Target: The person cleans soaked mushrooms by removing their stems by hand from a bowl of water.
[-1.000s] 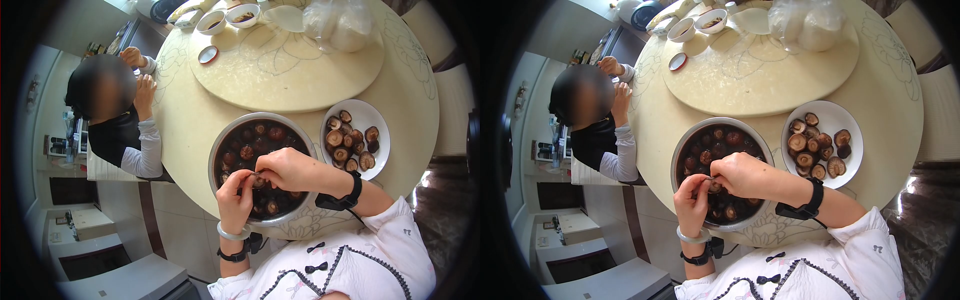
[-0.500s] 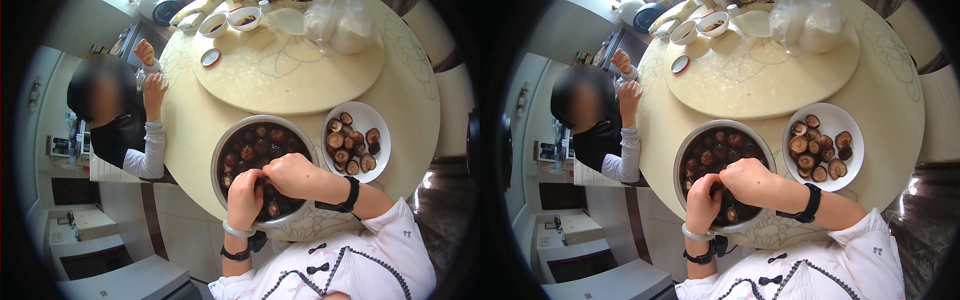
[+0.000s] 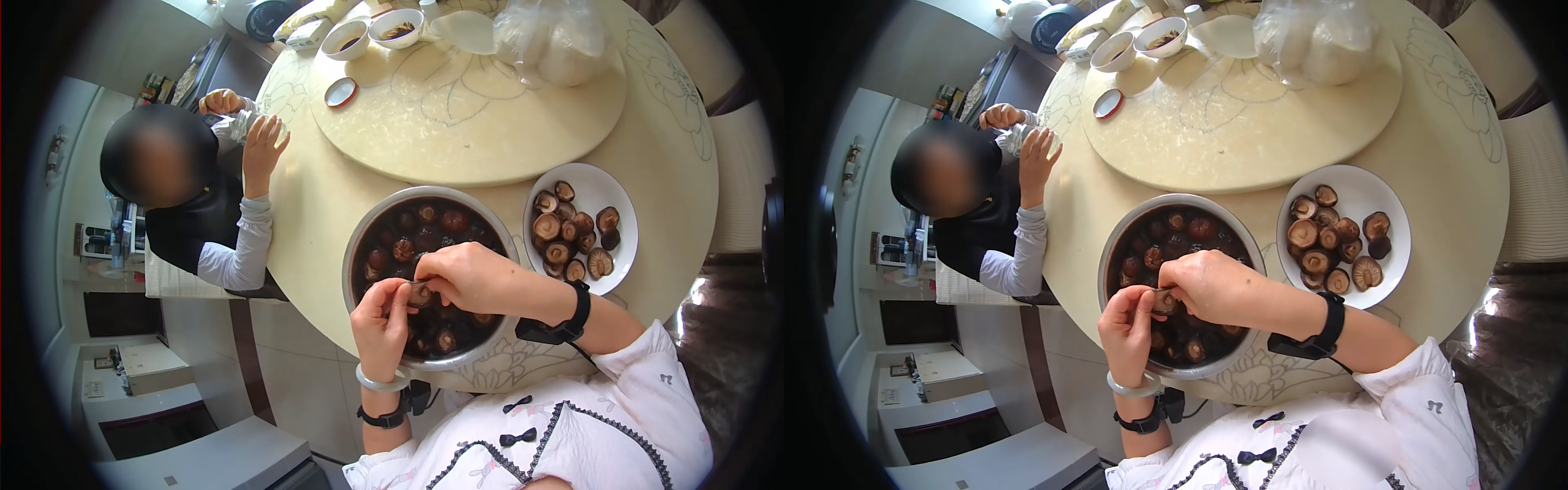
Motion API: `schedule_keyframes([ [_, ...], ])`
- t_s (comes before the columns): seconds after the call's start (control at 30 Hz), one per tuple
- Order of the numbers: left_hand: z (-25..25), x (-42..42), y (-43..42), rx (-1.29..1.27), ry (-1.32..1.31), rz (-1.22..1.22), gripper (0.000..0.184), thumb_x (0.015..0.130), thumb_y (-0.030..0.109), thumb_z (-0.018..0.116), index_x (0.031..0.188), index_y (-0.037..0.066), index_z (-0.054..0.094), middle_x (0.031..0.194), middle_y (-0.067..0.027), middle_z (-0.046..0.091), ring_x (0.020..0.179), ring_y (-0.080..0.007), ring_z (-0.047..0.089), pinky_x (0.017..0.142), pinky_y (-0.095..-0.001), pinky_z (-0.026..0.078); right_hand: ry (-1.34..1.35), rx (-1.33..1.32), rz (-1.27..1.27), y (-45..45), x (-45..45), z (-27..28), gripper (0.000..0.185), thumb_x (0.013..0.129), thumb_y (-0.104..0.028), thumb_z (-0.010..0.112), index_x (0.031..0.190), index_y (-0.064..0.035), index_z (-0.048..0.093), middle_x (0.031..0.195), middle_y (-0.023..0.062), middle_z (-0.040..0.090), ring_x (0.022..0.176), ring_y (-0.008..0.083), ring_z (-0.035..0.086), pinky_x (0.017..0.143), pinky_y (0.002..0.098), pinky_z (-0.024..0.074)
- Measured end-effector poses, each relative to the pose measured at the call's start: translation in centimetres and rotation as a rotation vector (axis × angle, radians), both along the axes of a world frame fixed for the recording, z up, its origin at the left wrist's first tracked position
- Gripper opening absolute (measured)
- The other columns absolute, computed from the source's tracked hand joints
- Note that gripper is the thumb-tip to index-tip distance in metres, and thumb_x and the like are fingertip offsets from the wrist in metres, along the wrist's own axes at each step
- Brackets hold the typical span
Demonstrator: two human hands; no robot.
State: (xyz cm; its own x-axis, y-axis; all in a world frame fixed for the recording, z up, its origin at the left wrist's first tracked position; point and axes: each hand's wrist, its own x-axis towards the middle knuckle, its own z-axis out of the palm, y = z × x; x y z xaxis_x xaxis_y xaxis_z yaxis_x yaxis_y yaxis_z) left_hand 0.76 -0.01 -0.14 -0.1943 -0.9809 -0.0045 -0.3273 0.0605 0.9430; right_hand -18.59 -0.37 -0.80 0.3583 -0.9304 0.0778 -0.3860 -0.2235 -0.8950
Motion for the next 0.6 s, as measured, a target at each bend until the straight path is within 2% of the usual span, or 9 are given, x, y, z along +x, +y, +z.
schedule_keyframes([
  [0.1, 0.2, -0.2, 0.0, -0.078, -0.066, -0.02, 0.006, 0.094, 0.002, 0.067, 0.097, -0.003, 0.067, 0.084, -0.0072, 0.069, 0.07, -0.0109, 0.065, 0.063, -0.024, 0.055, -0.029, 0.059, 0.079, -0.2, -0.4, 0.2, 0.016, 0.087, -0.012, 0.067, 0.097, 0.0001, 0.064, 0.085, 0.0197, 0.069, 0.083, 0.0358, 0.069, 0.072, 0.0428, 0.0544],
  [0.17, 0.5, -0.5, 0.0, -0.222, -0.197, -0.053, 0.006, 0.092, 0.001, 0.068, 0.097, -0.002, 0.068, 0.084, -0.0085, 0.069, 0.069, -0.0122, 0.065, 0.062, -0.0258, 0.054, 0.004, 0.043, 0.079, 0.0, -0.2, 0.4, 0.016, 0.086, -0.014, 0.068, 0.095, -0.0002, 0.064, 0.084, 0.0195, 0.069, 0.082, 0.0364, 0.069, 0.072, 0.0432, 0.0544],
  [0.4, 0.2, -0.5, 0.1, -0.307, -0.277, -0.063, 0.006, 0.09, -0.001, 0.069, 0.096, -0.001, 0.069, 0.085, -0.0097, 0.071, 0.07, -0.0132, 0.065, 0.063, -0.0261, 0.053, 0.065, -0.001, 0.034, 0.4, 0.2, 0.0, 0.02, 0.088, -0.019, 0.068, 0.088, 0.0002, 0.062, 0.081, 0.02, 0.069, 0.079, 0.038, 0.069, 0.068, 0.0452, 0.0546],
  [0.47, 0.0, 0.0, 0.0, -0.14, -0.19, -0.075, 0.012, 0.09, -0.004, 0.067, 0.102, -0.001, 0.068, 0.091, -0.0105, 0.07, 0.076, -0.0139, 0.067, 0.068, -0.0262, 0.055, 0.092, -0.02, 0.007, 0.3, 0.2, -0.4, 0.019, 0.089, -0.018, 0.067, 0.09, 0.0003, 0.062, 0.082, 0.0201, 0.069, 0.08, 0.0377, 0.069, 0.068, 0.0451, 0.055],
  [0.5, -0.2, 0.0, -0.1, -0.141, -0.19, -0.078, 0.012, 0.09, -0.004, 0.067, 0.102, -0.001, 0.068, 0.091, -0.0105, 0.07, 0.076, -0.0139, 0.067, 0.068, -0.0262, 0.055, 0.122, -0.04, -0.02, 0.2, 0.2, -0.6, 0.019, 0.09, -0.018, 0.065, 0.093, 0.0004, 0.062, 0.082, 0.0201, 0.069, 0.08, 0.0374, 0.069, 0.068, 0.045, 0.0555],
  [0.53, -0.5, -0.1, -0.2, -0.057, -0.086, -0.131, 0.018, 0.09, -0.006, 0.065, 0.108, -0.001, 0.065, 0.095, -0.0108, 0.069, 0.082, -0.014, 0.067, 0.073, -0.0265, 0.055, 0.123, -0.041, -0.022, 0.3, 0.2, -0.7, 0.019, 0.09, -0.018, 0.065, 0.093, 0.0004, 0.062, 0.082, 0.0201, 0.069, 0.08, 0.0374, 0.069, 0.068, 0.045, 0.0555],
  [0.6, -0.4, -0.2, -0.2, 0.027, 0.019, -0.182, 0.024, 0.091, -0.008, 0.062, 0.114, -0.002, 0.062, 0.098, -0.0111, 0.068, 0.087, -0.0142, 0.067, 0.077, -0.0267, 0.056, 0.214, -0.111, -0.082, 0.5, 0.4, -0.9, 0.013, 0.088, -0.014, 0.066, 0.091, -0.0018, 0.061, 0.079, 0.0159, 0.068, 0.074, 0.0333, 0.069, 0.065, 0.0415, 0.0555],
])
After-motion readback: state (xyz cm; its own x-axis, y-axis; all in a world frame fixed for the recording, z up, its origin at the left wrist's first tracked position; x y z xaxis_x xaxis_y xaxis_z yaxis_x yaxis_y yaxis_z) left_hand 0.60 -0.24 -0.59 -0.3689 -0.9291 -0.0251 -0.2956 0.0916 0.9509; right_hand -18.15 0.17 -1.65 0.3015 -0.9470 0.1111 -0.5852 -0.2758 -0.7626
